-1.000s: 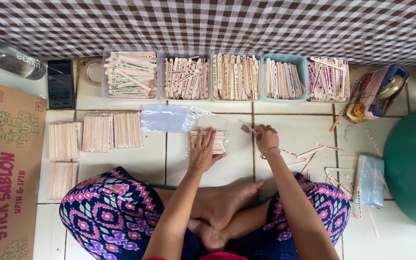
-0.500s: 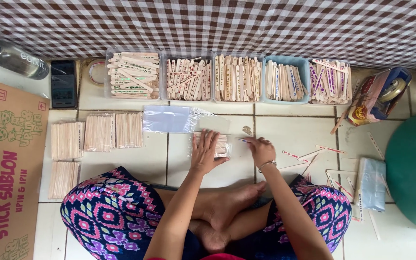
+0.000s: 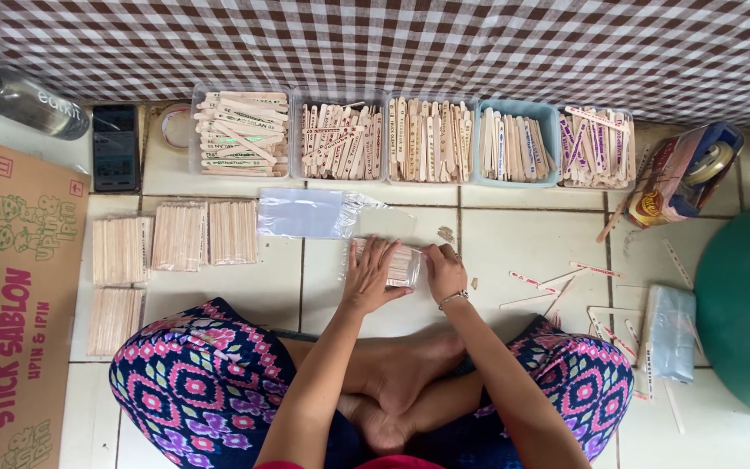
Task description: The person sits on the floor and packs printed popsicle sticks into small plastic bags. They gather sticks from a large green basin, align them into neat stacks, and place them into bags. The person uses a tape dispenser to seal the bags and arranges the finished packages on the floor.
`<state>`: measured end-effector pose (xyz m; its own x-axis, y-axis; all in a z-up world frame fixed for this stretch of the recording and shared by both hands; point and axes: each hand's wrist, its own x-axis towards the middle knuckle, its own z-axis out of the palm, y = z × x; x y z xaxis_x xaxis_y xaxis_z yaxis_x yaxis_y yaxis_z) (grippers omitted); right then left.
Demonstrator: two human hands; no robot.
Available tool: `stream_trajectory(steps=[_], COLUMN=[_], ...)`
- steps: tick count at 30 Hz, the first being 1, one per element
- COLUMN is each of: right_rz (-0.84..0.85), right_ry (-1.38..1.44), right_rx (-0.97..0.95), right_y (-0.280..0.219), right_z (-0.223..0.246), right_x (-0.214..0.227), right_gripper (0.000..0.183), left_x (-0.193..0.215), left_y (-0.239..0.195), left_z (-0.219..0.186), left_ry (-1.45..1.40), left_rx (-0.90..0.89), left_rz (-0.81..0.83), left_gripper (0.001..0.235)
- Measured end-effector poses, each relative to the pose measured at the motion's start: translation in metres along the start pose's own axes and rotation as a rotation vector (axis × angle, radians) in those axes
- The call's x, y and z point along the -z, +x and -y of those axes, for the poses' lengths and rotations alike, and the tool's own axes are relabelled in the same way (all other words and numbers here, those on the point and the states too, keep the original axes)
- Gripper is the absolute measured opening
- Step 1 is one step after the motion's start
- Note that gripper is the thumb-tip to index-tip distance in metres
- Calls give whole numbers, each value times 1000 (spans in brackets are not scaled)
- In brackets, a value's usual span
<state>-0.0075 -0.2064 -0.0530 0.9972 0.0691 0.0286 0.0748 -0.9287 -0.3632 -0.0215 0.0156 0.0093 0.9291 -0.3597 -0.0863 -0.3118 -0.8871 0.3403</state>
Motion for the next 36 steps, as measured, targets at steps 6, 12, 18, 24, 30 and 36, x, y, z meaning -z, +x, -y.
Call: stream_trajectory(steps=[6, 12, 18, 24, 30, 36], right_rz=[-131, 30, 151, 319, 183, 235], right_ry=[-130, 283, 652, 786, 406, 434], right_rx=[-105, -545, -602, -404, -553, -638], right_y=[21, 23, 28, 27, 28, 23], right_z=[-12, -27, 25, 34, 18, -2], right_x=[18, 20, 7, 22, -35, -52], right_gripper=[20, 19, 46, 58, 23, 17], left_x=[14, 21, 16, 9, 2, 2], left_y=[-4, -2, -4, -6, 1, 2], left_z=[1, -2, -3, -9, -5, -4], left_ry=[-4, -49, -8, 18, -10, -48], left_rx=[-58, -30, -49, 4, 55, 73], left_rz=[22, 122, 104, 109, 109, 141], left_gripper=[103, 99, 112, 113, 105, 103])
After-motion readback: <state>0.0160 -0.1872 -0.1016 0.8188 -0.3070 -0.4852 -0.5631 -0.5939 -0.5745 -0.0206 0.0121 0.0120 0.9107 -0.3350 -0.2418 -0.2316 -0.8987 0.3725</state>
